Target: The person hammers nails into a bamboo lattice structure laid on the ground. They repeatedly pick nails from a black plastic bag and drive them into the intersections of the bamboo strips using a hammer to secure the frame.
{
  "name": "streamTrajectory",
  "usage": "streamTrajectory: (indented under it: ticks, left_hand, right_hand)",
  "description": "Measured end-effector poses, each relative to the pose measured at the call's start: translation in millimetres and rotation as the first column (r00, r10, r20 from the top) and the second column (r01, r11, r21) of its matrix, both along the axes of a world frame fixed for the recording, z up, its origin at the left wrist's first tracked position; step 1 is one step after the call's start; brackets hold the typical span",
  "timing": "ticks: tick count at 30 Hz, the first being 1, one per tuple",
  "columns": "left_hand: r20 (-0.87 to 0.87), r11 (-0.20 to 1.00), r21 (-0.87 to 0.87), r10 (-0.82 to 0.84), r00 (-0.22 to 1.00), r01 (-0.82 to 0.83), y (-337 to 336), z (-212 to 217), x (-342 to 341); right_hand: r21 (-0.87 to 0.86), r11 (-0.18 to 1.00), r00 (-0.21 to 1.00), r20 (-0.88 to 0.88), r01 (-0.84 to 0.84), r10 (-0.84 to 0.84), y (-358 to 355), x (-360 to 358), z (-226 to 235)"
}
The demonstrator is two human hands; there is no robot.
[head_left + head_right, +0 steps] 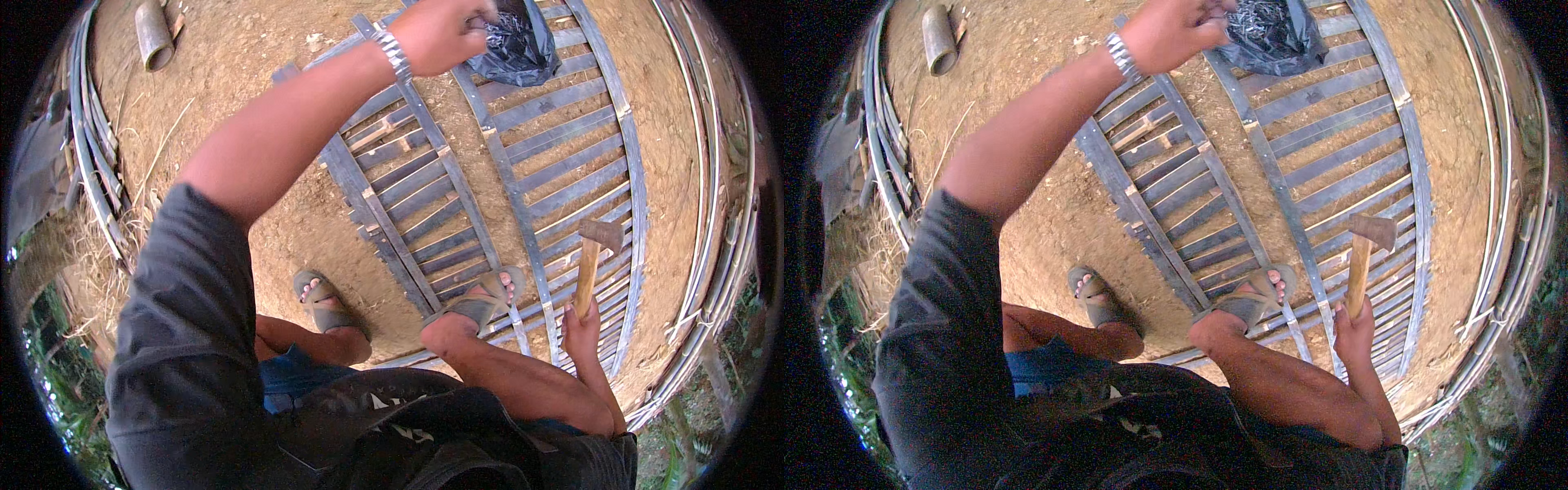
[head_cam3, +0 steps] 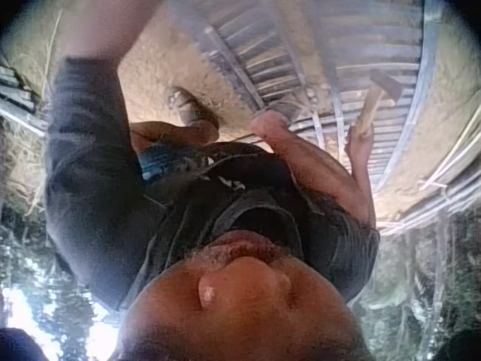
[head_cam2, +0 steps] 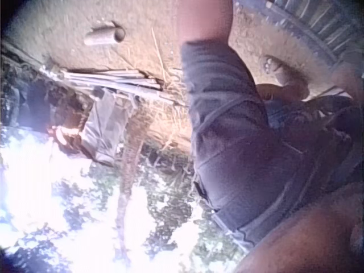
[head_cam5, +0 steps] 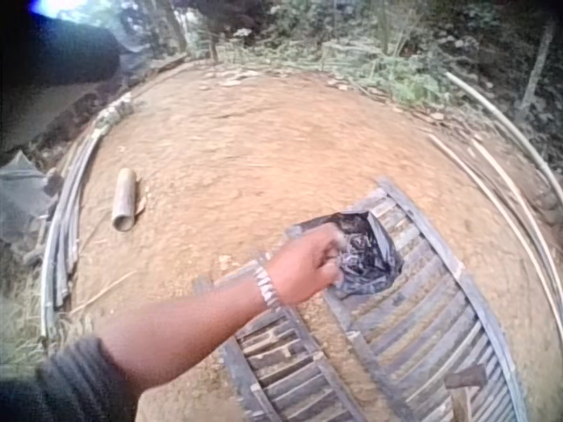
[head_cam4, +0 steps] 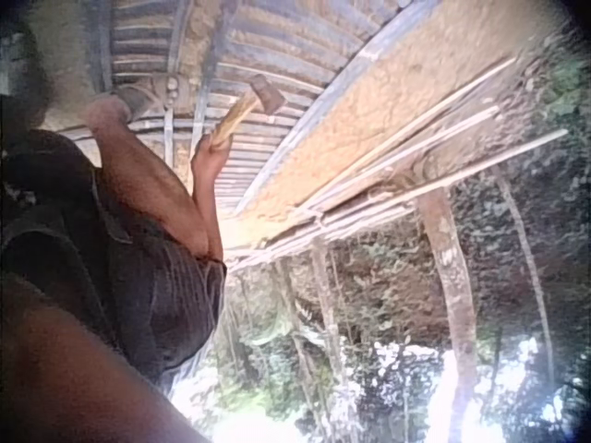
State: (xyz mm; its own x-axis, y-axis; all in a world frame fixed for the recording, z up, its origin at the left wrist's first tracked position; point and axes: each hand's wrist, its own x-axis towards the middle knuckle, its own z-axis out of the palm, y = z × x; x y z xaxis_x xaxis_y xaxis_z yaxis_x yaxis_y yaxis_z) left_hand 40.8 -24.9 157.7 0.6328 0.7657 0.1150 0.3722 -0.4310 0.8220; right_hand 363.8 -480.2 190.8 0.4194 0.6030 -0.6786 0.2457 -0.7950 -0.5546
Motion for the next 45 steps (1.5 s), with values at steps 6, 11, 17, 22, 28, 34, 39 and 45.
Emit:
streamTrajectory:
  ticks: [6,11,17,22,28,34,39,45]
  left_hand:
    - [0.086,0.557,-0.667,0.718,0.691,-0.495,-89,-50,-132]
    - [0.006,0.200,-0.865,0.921,0.388,-0.460,-155,-97,-201]
    - [-0.037,0.075,-0.956,0.929,0.369,-0.285,-225,-116,-208]
    - [-0.058,0.007,-0.981,0.944,0.325,-0.196,-242,-108,-186]
    - [0.034,0.163,-0.921,0.938,0.344,-0.353,-241,-122,-167]
    - [-0.197,0.308,-0.544,0.858,0.475,-0.781,-221,-104,-150]
    - [-0.052,0.488,-0.035,0.871,0.489,-0.872,-219,-139,-149]
    - [-0.001,0.398,-0.160,0.915,0.403,-0.903,-214,-145,-149]
  right_hand:
    - [-0.051,0.918,0.909,0.127,-0.393,0.397,13,8,-17]
    - [-0.126,0.827,0.833,0.010,-0.547,0.553,70,-24,-15]
    - [-0.005,0.618,0.616,0.060,-0.786,0.785,137,-75,-8]
    - [0.026,0.508,0.509,0.054,-0.861,0.859,191,-122,-18]
    - [0.198,0.570,0.594,0.088,-0.797,0.800,218,-180,-57]
    - [0.209,0.814,0.779,-0.238,-0.542,0.580,207,-206,-90]
    - [0.144,0.892,0.828,-0.333,-0.428,0.451,184,-217,-87]
    - [0.066,0.878,0.812,-0.353,-0.474,0.465,169,-207,-86]
